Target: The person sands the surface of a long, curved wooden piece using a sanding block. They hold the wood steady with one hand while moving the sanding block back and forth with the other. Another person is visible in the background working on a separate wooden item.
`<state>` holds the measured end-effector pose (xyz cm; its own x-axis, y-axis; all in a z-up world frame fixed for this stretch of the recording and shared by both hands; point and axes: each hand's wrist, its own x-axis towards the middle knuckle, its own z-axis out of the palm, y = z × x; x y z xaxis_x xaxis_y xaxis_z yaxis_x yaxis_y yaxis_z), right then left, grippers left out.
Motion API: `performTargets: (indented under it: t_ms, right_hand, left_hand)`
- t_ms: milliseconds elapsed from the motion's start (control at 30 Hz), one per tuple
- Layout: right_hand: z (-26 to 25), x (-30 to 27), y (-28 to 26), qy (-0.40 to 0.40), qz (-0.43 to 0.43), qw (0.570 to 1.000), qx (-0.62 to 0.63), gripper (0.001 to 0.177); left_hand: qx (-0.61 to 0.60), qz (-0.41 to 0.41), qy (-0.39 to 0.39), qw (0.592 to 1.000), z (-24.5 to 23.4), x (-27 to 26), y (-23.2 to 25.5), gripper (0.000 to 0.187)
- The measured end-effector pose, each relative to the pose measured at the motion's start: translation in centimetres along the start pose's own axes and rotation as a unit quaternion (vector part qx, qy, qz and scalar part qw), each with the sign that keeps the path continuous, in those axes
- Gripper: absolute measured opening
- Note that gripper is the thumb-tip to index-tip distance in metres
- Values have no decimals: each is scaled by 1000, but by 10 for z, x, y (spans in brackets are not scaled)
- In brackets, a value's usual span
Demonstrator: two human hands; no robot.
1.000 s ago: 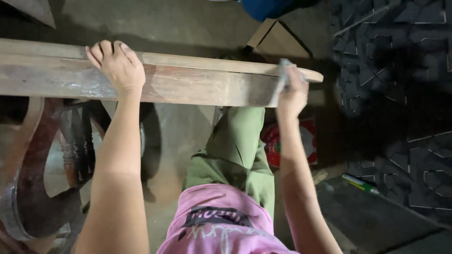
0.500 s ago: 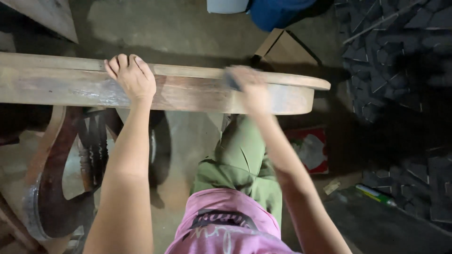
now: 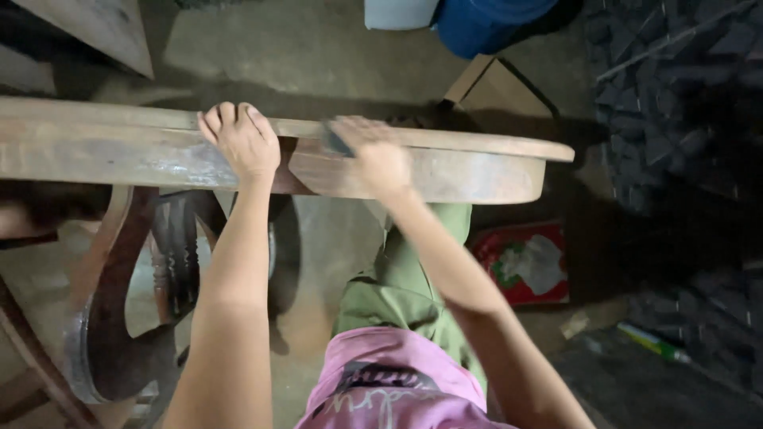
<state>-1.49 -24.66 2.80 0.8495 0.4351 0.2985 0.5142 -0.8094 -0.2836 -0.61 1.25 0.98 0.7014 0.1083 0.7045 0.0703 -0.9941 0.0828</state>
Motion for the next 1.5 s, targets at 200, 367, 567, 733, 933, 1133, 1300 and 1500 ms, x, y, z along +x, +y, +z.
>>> performTargets:
  t_ms: [200,367,567,733,933,1133,1300,1500]
  right_hand:
    - [41,-193,286,80,144,986,23,40]
    - [67,-170,281,94,201,928,-299,69]
    - [-11,-38,12,61,70,995,-28,59]
    - [-55,-104,124,163,178,943,230,48]
    - [-15,-123,158,76,193,888,-410,56]
    - [2,-64,1,16,99,995,10,73]
    - [-45,-113,94,49,64,986,145,73]
    - [-16,-120,130,185,280,941,50,52]
  left_hand:
    - [-22,-10,2,1000,2,-6,6,33]
    - [-21,-13,11,1000,5,-8,6,31]
    - [-7,-5,21,1000,1,-6,8,32]
    - [-22,-7,28,999,7,-3,7,35]
    - [-49,-53,-12,997,9,-11,7,48]
    - [-39,-47,-8,998,9,-14,9,47]
    - [-52,-61,-26,996,11,-13,5,47]
    - [-45,-63,-14,997,16,-18,4,48]
